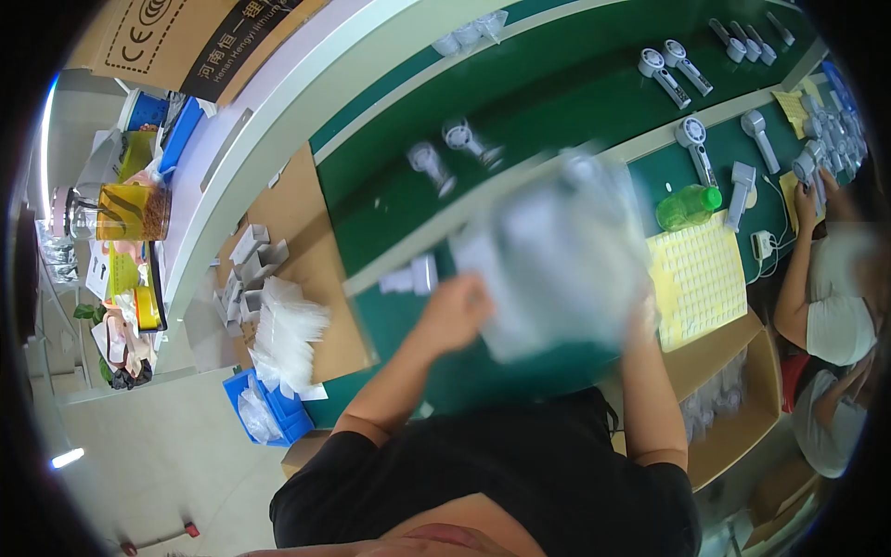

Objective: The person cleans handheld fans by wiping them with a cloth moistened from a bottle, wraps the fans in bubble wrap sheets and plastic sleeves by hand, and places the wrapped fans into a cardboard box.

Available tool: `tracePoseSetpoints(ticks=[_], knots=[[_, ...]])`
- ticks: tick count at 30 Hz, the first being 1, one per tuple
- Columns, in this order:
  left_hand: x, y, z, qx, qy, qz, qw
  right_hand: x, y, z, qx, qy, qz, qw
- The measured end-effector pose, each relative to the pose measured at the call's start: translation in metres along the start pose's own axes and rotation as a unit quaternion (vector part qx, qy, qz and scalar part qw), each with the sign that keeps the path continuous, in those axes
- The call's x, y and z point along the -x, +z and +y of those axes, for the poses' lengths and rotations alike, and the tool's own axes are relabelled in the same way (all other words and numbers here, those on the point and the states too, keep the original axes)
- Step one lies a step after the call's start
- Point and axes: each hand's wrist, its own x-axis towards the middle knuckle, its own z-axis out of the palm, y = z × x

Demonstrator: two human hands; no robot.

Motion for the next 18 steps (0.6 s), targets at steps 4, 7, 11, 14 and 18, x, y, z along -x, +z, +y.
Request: tracePoseSetpoints(ticks=[4,7,11,14,18], knots=[[-0.094,-0.04,-0.024,0.036,-0.116,0.314,0.942,-0.004,0.003,0.0,0.081,-0.028,-0.011,0.996],[-0.121,-0.057,-0.035,0.024,-0.222,0.286,0.932,0.002,0.06,0.002,-0.144,0.031,-0.008,0.989],[-0.12,-0.062,-0.052,0.061,-0.177,0.314,0.931,-0.032,-0.029,0.027,0.091,-0.08,-0.013,0.992],[-0.063,-0.062,-0.04,0.018,-0.052,0.279,0.959,-0.026,0.037,0.011,0.632,-0.128,-0.083,0.76],[0.036,-0.044,-0.01,0.004,0.106,0.2,0.974,-0.008,0.177,0.036,0.668,-0.463,-0.219,0.539]])
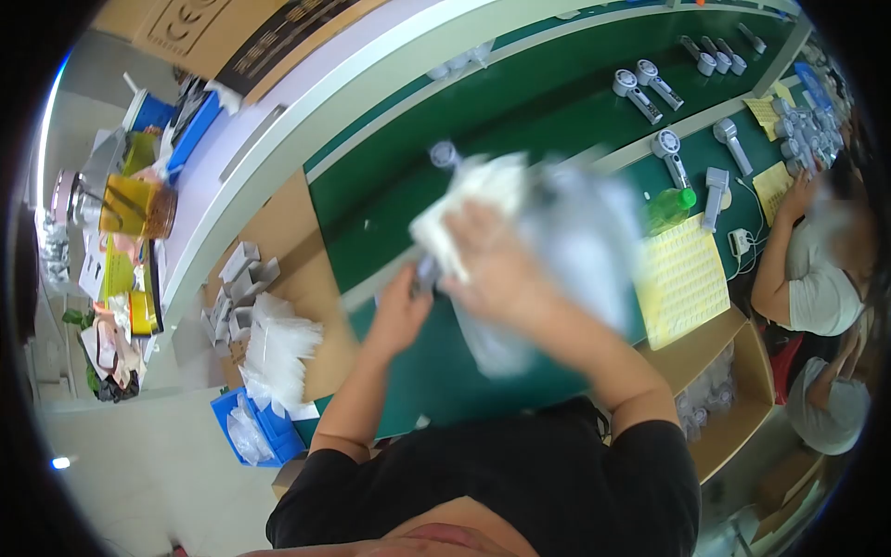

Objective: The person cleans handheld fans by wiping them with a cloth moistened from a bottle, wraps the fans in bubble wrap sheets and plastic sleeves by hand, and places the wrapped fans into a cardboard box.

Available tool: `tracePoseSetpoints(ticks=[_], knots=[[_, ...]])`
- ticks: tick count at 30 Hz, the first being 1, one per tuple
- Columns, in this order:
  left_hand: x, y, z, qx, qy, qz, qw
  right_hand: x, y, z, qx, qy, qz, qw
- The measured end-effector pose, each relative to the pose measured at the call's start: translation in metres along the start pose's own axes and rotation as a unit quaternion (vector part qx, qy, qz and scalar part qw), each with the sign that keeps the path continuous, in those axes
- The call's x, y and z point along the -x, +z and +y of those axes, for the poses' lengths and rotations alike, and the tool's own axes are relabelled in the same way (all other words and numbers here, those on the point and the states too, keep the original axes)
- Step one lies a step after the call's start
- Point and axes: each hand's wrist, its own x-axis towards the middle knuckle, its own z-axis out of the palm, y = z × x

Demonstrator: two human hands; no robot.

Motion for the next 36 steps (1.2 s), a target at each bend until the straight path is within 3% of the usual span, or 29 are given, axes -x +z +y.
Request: tracePoseSetpoints(ticks=[1,2,3,4,5,7,8,9,10,11,12,13,14,16,17,18,20,21,23,25,26,28,29,30,32,33,35,36], knots=[[0.018,-0.004,0.004,-0.005,0.055,-0.009,0.998,-0.005,0.008,-0.01,0.01,-0.038,-0.007,0.999],[0.032,-0.013,0.009,0.027,0.007,-0.047,0.999,-0.007,0.015,-0.018,0.018,-0.077,-0.014,0.997],[0.046,-0.02,0.01,0.06,-0.043,-0.082,0.994,-0.004,0.03,-0.017,-0.03,-0.054,-0.02,0.998],[0.06,-0.021,-0.007,0.066,0.04,-0.026,0.997,-0.004,0.042,-0.022,-0.078,0.059,-0.074,0.993],[0.072,-0.028,-0.01,0.065,0.031,-0.017,0.997,-0.002,0.054,-0.026,-0.121,0.172,-0.126,0.969],[0.098,-0.036,-0.015,0.257,-0.137,-0.069,0.954,0.004,0.084,-0.021,-0.213,0.309,-0.15,0.915],[0.11,-0.037,-0.017,0.262,-0.14,-0.057,0.953,-0.001,0.093,-0.022,-0.237,0.426,-0.183,0.854],[0.123,-0.034,-0.019,0.399,-0.172,-0.026,0.9,0.003,0.101,-0.031,-0.501,0.496,-0.137,0.696],[0.134,-0.033,-0.021,0.527,-0.197,0.009,0.827,-0.002,0.096,-0.055,-0.466,0.515,-0.136,0.706],[0.141,-0.032,-0.024,0.585,-0.181,0.034,0.79,-0.006,0.09,-0.081,-0.431,0.53,-0.137,0.717],[0.146,-0.035,-0.025,0.589,-0.179,0.055,0.786,0.01,0.107,-0.092,-0.391,0.376,-0.12,0.831],[0.151,-0.039,-0.025,0.592,-0.214,0.063,0.774,0.013,0.11,-0.108,-0.27,0.203,-0.142,0.93],[0.156,-0.044,-0.028,0.595,-0.25,0.072,0.76,0.016,0.112,-0.123,-0.123,0.034,-0.105,0.986],[0.169,-0.05,-0.047,0.577,-0.244,0.077,0.776,0.026,0.143,-0.118,-0.06,-0.028,-0.092,0.994],[0.176,-0.054,-0.057,0.527,-0.228,0.044,0.817,0.031,0.159,-0.115,-0.028,-0.058,-0.083,0.994],[0.184,-0.058,-0.064,0.474,-0.213,0.007,0.854,0.037,0.173,-0.108,-0.129,0.041,-0.128,0.982],[0.202,-0.069,-0.07,0.485,-0.222,0.001,0.846,0.033,0.191,-0.114,-0.316,0.261,-0.149,0.9],[0.21,-0.074,-0.07,0.514,-0.203,0.03,0.833,0.034,0.194,-0.114,-0.502,0.404,-0.141,0.752],[0.222,-0.076,-0.078,0.571,-0.181,0.089,0.795,0.026,0.183,-0.128,-0.515,0.479,-0.173,0.689],[0.229,-0.078,-0.085,0.655,-0.174,0.15,0.719,0.032,0.181,-0.146,-0.318,0.281,-0.27,0.864],[0.23,-0.077,-0.09,0.654,-0.178,0.162,0.717,0.035,0.179,-0.156,-0.205,0.181,-0.276,0.921],[0.23,-0.078,-0.09,0.667,-0.204,0.181,0.694,0.039,0.19,-0.191,-0.287,-0.006,-0.242,0.927],[0.229,-0.078,-0.089,0.674,-0.233,0.197,0.672,0.05,0.201,-0.194,-0.307,0.081,-0.225,0.921],[0.229,-0.074,-0.096,0.673,-0.226,0.194,0.677,0.06,0.212,-0.197,-0.33,0.167,-0.199,0.907],[0.233,-0.066,-0.118,0.557,-0.204,0.121,0.796,0.071,0.223,-0.189,-0.401,0.349,-0.259,0.806],[0.237,-0.063,-0.123,0.542,-0.198,0.067,0.814,0.077,0.229,-0.184,-0.421,0.439,-0.27,0.747],[0.247,-0.061,-0.133,0.537,-0.214,0.04,0.815,0.071,0.217,-0.196,-0.537,0.55,-0.318,0.555],[0.254,-0.062,-0.136,0.514,-0.264,0.04,0.815,0.076,0.223,-0.196,-0.543,0.55,-0.277,0.57]])
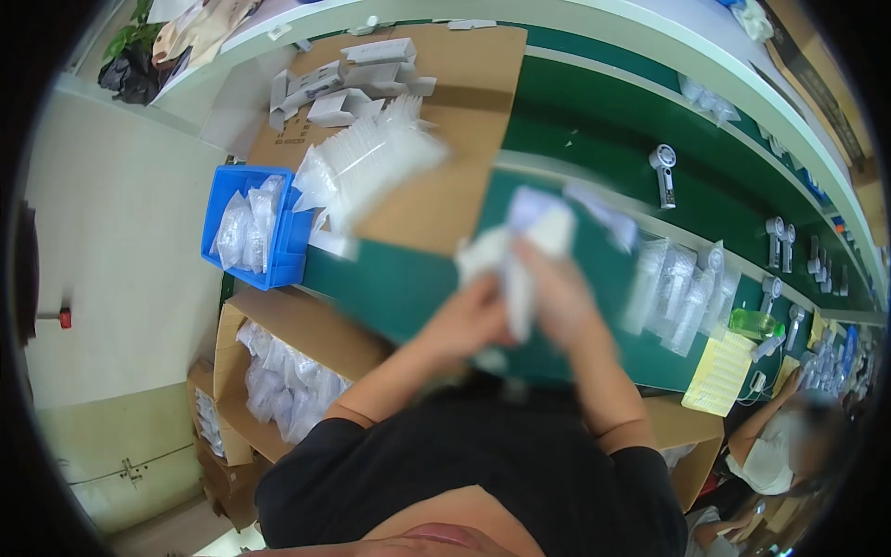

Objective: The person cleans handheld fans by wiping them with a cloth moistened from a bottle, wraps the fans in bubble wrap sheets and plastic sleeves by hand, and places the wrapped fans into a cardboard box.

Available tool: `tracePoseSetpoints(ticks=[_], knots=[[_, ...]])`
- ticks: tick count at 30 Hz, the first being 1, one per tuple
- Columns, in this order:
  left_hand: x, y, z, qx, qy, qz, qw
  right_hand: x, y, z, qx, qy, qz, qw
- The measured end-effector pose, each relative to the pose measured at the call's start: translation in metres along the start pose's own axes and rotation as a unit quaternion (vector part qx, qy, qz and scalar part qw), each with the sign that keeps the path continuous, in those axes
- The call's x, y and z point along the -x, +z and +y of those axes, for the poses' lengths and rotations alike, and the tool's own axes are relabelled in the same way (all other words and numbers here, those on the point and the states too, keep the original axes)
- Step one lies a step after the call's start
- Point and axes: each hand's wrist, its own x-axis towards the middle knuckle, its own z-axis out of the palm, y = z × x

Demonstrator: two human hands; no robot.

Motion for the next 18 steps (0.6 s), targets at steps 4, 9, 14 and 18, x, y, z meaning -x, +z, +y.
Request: tracePoseSetpoints(ticks=[4,9,14,18], knots=[[0.008,-0.013,0.004,0.042,-0.073,-0.004,0.996,-0.017,-0.02,0.021,0.092,-0.121,0.026,0.988],[0.005,-0.048,0.036,-0.134,-0.028,0.041,0.99,-0.014,-0.036,0.073,0.237,-0.182,0.019,0.954],[-0.052,-0.115,0.059,-0.355,0.275,0.573,0.686,0.008,-0.056,0.064,0.154,-0.076,0.03,0.985],[-0.078,-0.15,0.062,-0.427,0.214,0.559,0.678,0.022,-0.075,0.054,0.127,-0.053,0.047,0.989]])
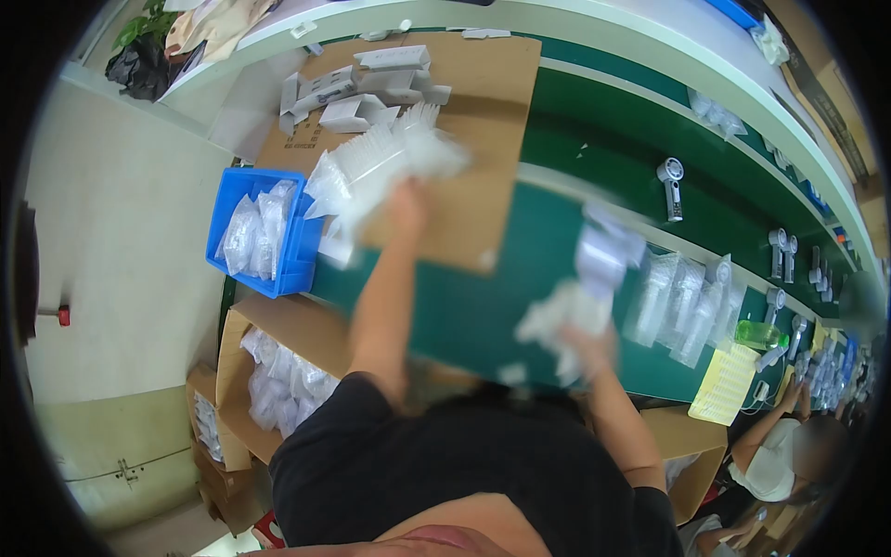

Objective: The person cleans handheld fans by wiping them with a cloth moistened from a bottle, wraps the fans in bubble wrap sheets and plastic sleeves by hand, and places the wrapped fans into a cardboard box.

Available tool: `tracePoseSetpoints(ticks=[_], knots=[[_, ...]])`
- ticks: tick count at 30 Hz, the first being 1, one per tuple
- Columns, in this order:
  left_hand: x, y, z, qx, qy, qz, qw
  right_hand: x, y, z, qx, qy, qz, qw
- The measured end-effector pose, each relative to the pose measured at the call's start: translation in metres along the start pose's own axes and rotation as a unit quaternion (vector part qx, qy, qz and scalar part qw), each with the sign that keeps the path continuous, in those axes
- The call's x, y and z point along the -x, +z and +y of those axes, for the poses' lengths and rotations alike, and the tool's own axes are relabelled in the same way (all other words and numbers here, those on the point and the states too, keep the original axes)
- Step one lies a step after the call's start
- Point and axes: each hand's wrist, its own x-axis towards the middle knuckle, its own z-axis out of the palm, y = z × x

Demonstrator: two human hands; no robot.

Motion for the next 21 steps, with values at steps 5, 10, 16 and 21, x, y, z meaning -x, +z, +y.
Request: tracePoseSetpoints(ticks=[5,10,16,21], knots=[[0.029,-0.016,0.04,0.079,0.148,0.027,0.985,0.017,-0.037,0.002,-0.028,0.01,0.035,0.999],[0.132,0.017,0.107,0.172,0.205,-0.302,0.915,0.038,-0.085,0.01,-0.041,0.016,0.087,0.995],[0.175,0.041,0.12,0.051,0.199,-0.332,0.921,0.056,-0.127,0.023,-0.063,0.052,0.099,0.992],[0.175,0.053,0.112,0.057,0.192,-0.313,0.928,0.045,-0.134,0.027,-0.035,0.089,0.024,0.995]])
